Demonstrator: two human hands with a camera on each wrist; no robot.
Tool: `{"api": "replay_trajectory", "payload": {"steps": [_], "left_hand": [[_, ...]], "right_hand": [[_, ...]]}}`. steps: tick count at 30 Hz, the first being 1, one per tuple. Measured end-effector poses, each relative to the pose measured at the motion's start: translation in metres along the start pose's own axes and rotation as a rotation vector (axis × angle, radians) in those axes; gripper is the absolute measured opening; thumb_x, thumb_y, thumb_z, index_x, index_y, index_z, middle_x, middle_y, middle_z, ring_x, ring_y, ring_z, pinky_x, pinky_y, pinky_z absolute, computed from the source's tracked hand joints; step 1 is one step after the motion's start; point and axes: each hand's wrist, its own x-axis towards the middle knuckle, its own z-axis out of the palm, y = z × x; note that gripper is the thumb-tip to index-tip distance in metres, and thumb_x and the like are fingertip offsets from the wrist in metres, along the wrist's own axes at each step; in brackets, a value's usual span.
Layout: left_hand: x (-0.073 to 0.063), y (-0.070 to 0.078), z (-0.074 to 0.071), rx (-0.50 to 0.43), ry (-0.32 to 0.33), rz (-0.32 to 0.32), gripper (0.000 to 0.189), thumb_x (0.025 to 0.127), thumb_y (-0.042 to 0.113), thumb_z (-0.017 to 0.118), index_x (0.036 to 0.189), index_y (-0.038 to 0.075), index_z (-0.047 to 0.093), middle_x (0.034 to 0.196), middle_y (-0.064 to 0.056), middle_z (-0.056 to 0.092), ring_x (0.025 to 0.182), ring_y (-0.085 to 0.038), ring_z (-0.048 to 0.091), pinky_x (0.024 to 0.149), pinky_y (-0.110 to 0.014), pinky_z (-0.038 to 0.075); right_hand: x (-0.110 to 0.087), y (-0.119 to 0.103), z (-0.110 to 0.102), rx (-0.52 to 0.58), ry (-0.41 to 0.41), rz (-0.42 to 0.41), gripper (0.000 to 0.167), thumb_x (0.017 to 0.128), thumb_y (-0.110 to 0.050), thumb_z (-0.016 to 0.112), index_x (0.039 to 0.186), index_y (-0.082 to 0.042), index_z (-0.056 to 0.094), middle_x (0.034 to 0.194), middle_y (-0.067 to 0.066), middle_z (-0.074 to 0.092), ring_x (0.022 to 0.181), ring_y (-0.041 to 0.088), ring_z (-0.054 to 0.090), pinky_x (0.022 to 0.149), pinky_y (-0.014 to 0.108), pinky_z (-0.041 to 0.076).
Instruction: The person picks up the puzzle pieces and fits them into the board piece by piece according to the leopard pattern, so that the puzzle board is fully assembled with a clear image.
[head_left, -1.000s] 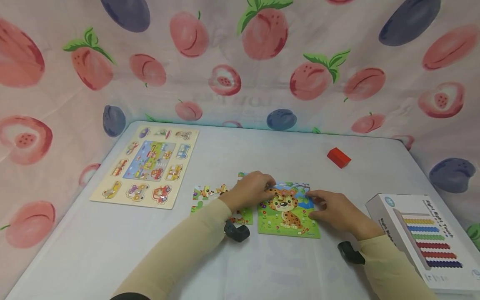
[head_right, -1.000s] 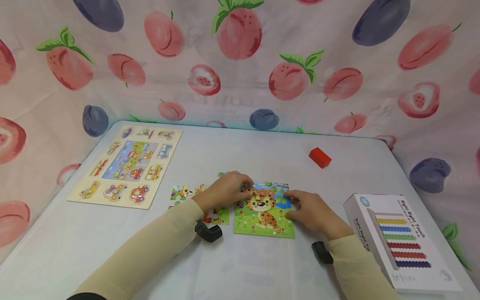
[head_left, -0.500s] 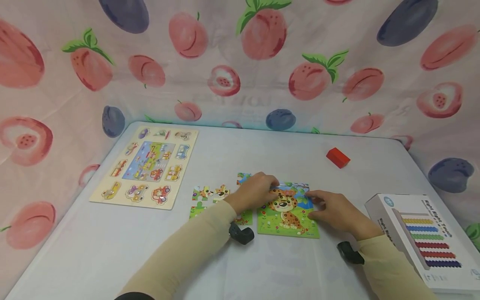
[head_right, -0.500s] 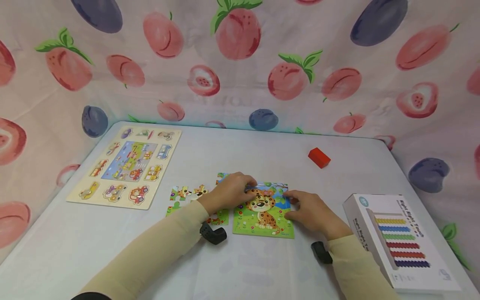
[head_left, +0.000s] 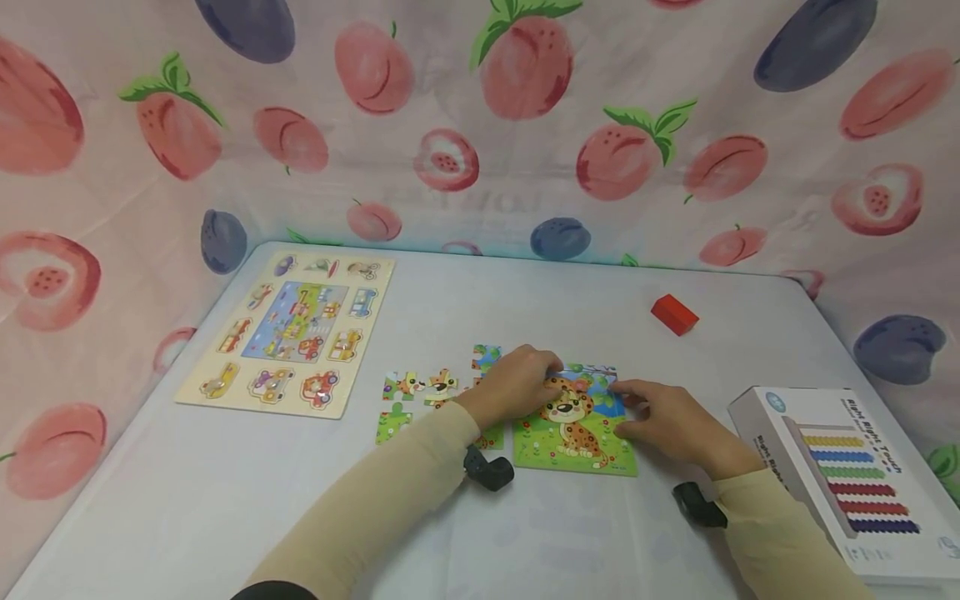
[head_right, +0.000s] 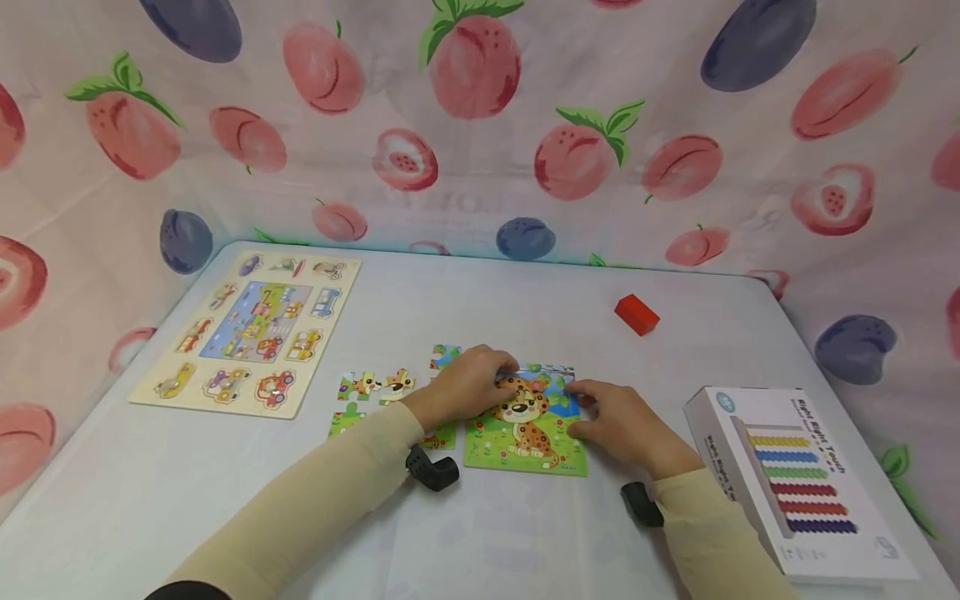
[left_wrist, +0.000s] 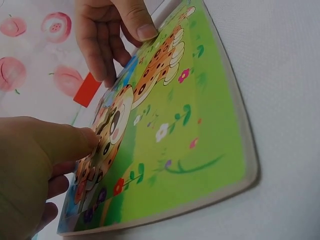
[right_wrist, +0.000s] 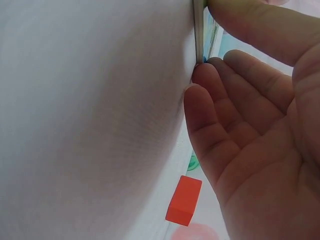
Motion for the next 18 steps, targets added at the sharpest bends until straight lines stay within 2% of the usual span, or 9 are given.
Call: {"api": "replay_trajectory", "payload": {"steps": [11,18], "left_hand": [[0.0026,0.0034,0.0024,-0.019,-0.011,-0.017,0.036,0.096,0.027,0.069,0.128,0.009,0.066,0.117,-0.001,0.067,0.107,-0.014,0.058,0.089,-0.026,0.049],[0.0032,0.0040,0.0048,-0.038,0.009,-0.004,0.035,0.096,0.024,0.068,0.128,0.008,0.066,0.117,-0.002,0.067,0.106,-0.015,0.058,0.086,-0.025,0.050]], "right_hand": [[-0.0002,-0.0006,0.0003,0.005,0.009,-0.002,0.063,0.086,-0.023,0.080,0.141,-0.005,0.055,0.125,0.017,0.062,0.110,0.036,0.060,0.092,0.052,0.051],[-0.0009,-0.0027,0.0006,0.009,0.012,-0.001,0.062,0.085,-0.021,0.080,0.139,-0.004,0.056,0.123,0.017,0.063,0.108,0.035,0.061,0.092,0.053,0.051]]}}
